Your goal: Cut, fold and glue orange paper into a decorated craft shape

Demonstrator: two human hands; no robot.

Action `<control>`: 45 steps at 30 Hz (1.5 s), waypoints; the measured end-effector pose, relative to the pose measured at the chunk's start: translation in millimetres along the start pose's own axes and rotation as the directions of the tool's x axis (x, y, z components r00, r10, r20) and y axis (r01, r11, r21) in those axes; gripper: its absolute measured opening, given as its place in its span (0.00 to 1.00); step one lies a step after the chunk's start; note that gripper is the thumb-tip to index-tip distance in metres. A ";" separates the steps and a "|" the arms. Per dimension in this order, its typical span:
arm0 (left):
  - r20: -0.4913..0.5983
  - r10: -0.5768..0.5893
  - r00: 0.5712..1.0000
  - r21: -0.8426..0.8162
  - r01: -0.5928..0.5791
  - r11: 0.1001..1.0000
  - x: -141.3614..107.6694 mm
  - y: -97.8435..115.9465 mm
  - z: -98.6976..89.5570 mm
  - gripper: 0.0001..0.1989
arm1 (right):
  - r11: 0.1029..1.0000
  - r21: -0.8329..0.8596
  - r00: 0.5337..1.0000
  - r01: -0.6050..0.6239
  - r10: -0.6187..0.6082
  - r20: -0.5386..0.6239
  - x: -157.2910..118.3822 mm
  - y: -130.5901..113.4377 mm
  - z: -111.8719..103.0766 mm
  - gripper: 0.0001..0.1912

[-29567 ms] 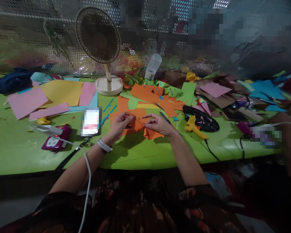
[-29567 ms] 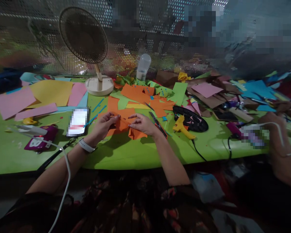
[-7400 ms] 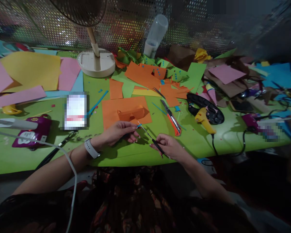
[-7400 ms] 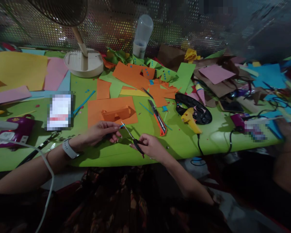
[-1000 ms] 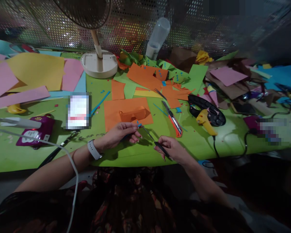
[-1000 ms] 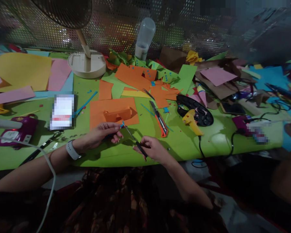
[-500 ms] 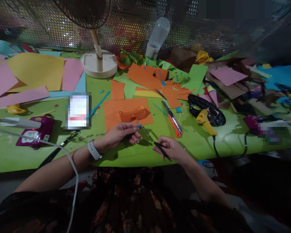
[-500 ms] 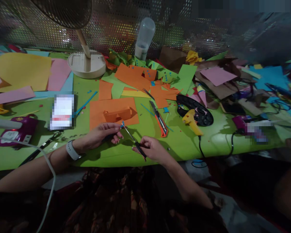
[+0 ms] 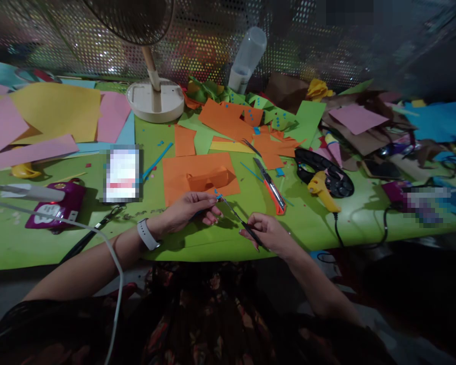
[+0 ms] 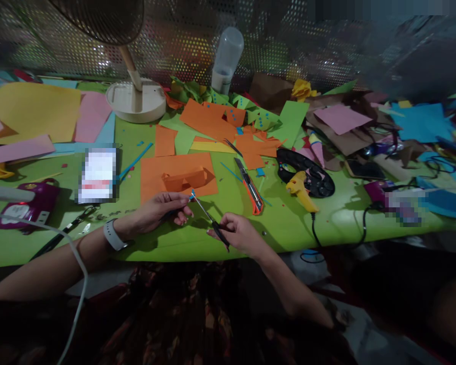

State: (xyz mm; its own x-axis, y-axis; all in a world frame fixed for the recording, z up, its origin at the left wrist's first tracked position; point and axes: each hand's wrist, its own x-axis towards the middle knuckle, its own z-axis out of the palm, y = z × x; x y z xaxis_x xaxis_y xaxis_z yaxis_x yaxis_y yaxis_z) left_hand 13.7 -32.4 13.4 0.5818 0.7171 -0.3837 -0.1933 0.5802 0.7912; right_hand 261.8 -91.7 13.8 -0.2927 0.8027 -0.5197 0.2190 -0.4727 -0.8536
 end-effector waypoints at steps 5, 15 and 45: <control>-0.003 -0.002 1.000 -0.008 0.002 1.000 -0.2 0.0 0.1 0.11 | 1.000 0.002 1.000 -0.001 0.002 -0.003 -0.3 -0.6 -0.2 0.28; -0.006 0.022 1.000 -0.001 -0.022 1.000 -0.9 1.2 0.6 0.09 | 1.000 0.028 1.000 -0.006 0.007 -0.028 -2.6 -8.7 1.7 0.30; 0.009 0.020 1.000 -0.029 -0.019 0.999 1.9 -4.0 -1.0 0.09 | 1.000 0.001 0.999 -0.030 0.030 0.021 -1.5 -7.7 3.1 0.30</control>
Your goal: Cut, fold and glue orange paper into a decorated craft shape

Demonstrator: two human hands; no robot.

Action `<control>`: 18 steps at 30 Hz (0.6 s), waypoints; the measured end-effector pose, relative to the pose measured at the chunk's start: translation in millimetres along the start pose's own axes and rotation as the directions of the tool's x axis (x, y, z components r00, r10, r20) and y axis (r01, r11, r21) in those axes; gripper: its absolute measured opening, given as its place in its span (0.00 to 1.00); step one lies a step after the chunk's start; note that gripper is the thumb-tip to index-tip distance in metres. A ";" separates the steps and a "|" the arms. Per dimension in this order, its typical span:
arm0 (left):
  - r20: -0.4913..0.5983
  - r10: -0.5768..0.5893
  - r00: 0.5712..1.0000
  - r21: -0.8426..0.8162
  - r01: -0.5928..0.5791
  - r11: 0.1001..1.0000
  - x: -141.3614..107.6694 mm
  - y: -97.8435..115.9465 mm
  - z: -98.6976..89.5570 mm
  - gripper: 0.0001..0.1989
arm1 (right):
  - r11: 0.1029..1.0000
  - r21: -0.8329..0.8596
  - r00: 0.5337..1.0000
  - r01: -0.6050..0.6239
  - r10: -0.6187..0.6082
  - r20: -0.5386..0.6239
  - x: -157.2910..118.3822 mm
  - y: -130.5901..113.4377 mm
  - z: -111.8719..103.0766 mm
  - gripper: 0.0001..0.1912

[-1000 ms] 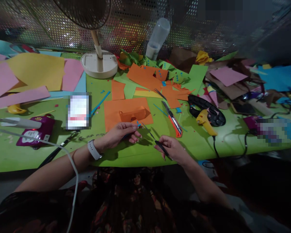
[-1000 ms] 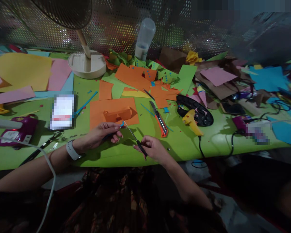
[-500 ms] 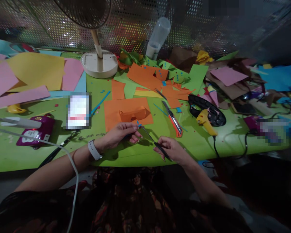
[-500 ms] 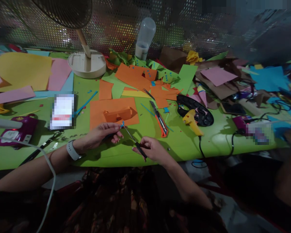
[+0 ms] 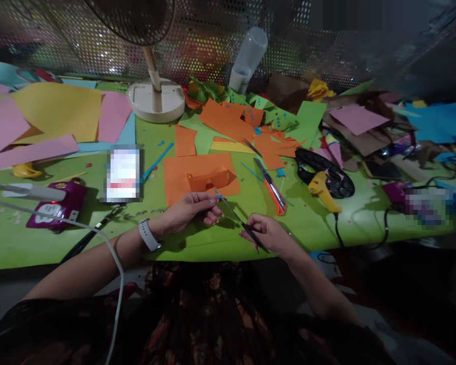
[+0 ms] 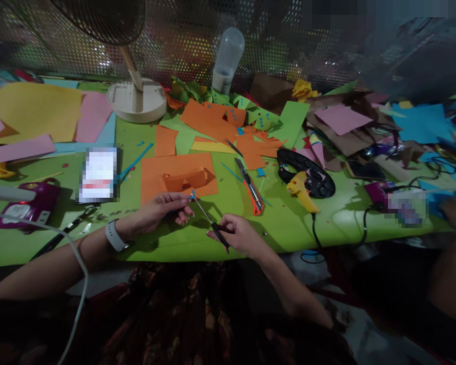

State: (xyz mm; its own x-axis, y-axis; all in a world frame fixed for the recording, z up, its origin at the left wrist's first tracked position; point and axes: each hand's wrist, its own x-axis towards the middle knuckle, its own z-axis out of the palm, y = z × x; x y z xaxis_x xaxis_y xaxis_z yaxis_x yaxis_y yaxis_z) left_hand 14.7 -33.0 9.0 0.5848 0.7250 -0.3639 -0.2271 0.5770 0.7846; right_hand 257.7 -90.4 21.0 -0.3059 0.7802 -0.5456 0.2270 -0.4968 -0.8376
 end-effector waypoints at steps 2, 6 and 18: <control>0.003 -0.002 1.000 0.000 0.002 1.000 0.3 -0.6 -0.7 0.09 | 1.000 -0.002 1.000 0.003 -0.003 0.009 0.1 0.0 -0.3 0.30; 0.001 -0.002 1.000 0.000 0.002 1.000 0.3 -0.8 -0.7 0.08 | 1.000 -0.001 1.000 0.004 -0.004 0.013 -0.6 -0.3 -0.8 0.29; -0.015 -0.030 0.999 -0.013 0.030 0.999 -1.2 2.0 1.7 0.08 | 0.999 0.024 0.999 0.022 -0.021 -0.031 0.3 3.6 -0.7 0.28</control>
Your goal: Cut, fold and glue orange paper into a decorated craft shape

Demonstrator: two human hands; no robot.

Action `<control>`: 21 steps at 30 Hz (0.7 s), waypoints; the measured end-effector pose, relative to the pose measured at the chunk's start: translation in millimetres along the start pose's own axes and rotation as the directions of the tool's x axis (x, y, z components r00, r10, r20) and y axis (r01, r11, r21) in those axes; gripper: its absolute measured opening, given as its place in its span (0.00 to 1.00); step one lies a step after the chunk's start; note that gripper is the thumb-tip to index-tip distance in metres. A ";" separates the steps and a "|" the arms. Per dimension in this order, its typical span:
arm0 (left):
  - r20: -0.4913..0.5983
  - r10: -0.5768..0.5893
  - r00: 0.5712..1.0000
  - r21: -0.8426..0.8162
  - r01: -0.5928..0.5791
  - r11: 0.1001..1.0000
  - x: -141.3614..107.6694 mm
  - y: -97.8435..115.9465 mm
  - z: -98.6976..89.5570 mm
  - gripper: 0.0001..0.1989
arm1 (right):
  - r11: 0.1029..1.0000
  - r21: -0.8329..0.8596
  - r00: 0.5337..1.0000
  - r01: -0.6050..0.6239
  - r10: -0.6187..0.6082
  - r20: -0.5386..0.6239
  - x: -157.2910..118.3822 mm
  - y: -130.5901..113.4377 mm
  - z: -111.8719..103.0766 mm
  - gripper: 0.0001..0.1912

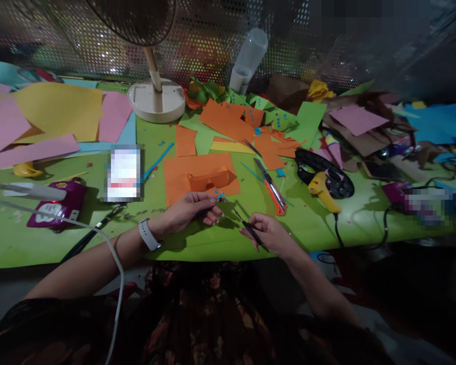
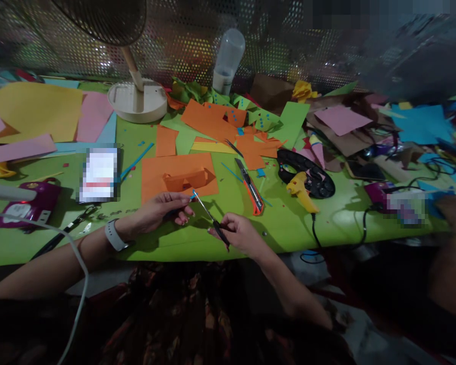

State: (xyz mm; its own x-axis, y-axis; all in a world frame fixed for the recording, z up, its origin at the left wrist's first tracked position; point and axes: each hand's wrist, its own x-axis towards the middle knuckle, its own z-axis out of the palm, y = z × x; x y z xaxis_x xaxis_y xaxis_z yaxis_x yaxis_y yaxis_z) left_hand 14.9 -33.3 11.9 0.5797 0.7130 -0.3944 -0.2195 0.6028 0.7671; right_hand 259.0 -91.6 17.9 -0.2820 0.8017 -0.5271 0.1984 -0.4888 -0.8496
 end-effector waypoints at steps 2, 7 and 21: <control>-0.003 0.001 1.000 0.009 -0.001 1.000 -0.1 0.1 -0.1 0.08 | 1.000 0.006 1.000 0.002 -0.002 -0.001 0.0 -0.4 0.2 0.28; -0.011 0.003 1.000 0.008 -0.003 1.000 0.1 0.1 0.4 0.08 | 1.000 0.016 1.000 0.002 -0.001 -0.015 -0.8 -2.5 1.4 0.30; -0.031 0.044 0.999 0.005 -0.044 0.999 -0.8 -0.5 2.0 0.07 | 1.000 -0.029 0.999 -0.007 0.008 0.032 -3.5 -7.0 -1.6 0.29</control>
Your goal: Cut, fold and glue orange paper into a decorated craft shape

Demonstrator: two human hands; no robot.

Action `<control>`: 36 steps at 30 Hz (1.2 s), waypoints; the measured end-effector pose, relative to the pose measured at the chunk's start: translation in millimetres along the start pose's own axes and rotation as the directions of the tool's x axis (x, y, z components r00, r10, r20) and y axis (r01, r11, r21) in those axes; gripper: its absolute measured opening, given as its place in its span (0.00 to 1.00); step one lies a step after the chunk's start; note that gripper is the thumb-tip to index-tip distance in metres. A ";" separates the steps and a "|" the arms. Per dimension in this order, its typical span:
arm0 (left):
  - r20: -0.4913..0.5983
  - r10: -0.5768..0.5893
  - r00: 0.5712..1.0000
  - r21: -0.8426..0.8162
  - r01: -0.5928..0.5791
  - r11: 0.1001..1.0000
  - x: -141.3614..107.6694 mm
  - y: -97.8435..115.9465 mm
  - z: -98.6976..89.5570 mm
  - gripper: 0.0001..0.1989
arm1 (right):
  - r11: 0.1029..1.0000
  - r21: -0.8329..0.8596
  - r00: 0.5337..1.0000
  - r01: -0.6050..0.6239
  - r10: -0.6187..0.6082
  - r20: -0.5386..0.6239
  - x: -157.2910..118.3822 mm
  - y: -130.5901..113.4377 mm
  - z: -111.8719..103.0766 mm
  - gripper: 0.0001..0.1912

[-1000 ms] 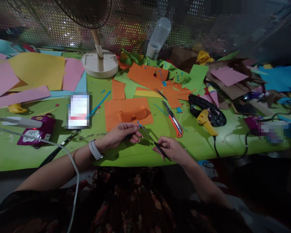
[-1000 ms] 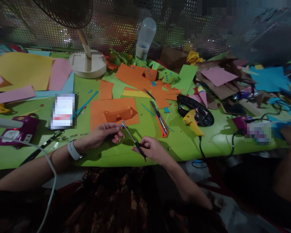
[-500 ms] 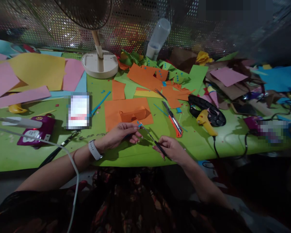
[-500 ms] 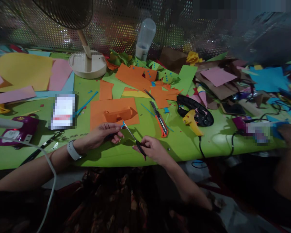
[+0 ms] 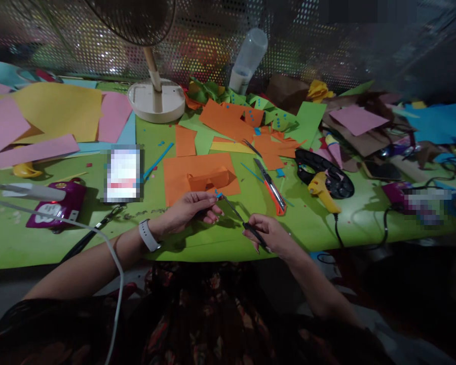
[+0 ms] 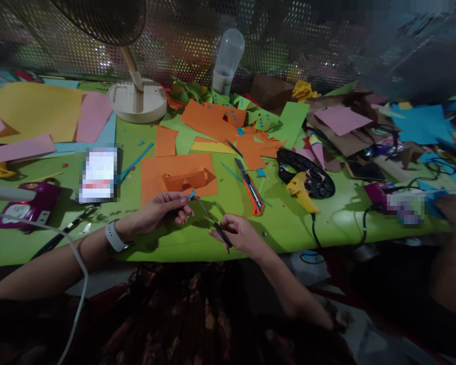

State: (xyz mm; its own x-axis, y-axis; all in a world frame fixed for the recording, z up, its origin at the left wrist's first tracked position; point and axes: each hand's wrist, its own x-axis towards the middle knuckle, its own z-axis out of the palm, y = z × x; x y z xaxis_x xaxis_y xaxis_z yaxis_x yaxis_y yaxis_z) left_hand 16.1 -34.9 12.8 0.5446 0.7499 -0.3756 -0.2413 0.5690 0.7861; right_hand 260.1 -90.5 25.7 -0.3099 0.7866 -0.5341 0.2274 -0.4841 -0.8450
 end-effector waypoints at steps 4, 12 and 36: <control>0.021 0.005 1.000 0.008 -0.006 1.000 0.0 0.0 0.1 0.07 | 1.000 0.006 1.000 0.001 -0.001 0.003 1.4 2.6 0.0 0.30; 0.023 -0.011 1.000 -0.012 0.011 1.000 0.4 -0.4 -0.5 0.06 | 0.999 0.041 1.000 0.014 -0.015 0.012 3.0 6.4 0.6 0.29; 0.024 -0.037 0.999 -0.023 0.038 0.999 0.8 0.8 -1.6 0.06 | 1.000 0.027 0.999 0.004 -0.003 -0.039 2.1 4.2 2.3 0.29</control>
State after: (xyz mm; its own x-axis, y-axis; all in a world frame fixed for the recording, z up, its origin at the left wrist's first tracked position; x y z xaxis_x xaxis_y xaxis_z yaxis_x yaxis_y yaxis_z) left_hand 15.0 -33.3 12.3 0.5725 0.7197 -0.3928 -0.2390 0.6048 0.7597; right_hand 258.3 -91.8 21.0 -0.2740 0.8023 -0.5303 0.2013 -0.4914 -0.8474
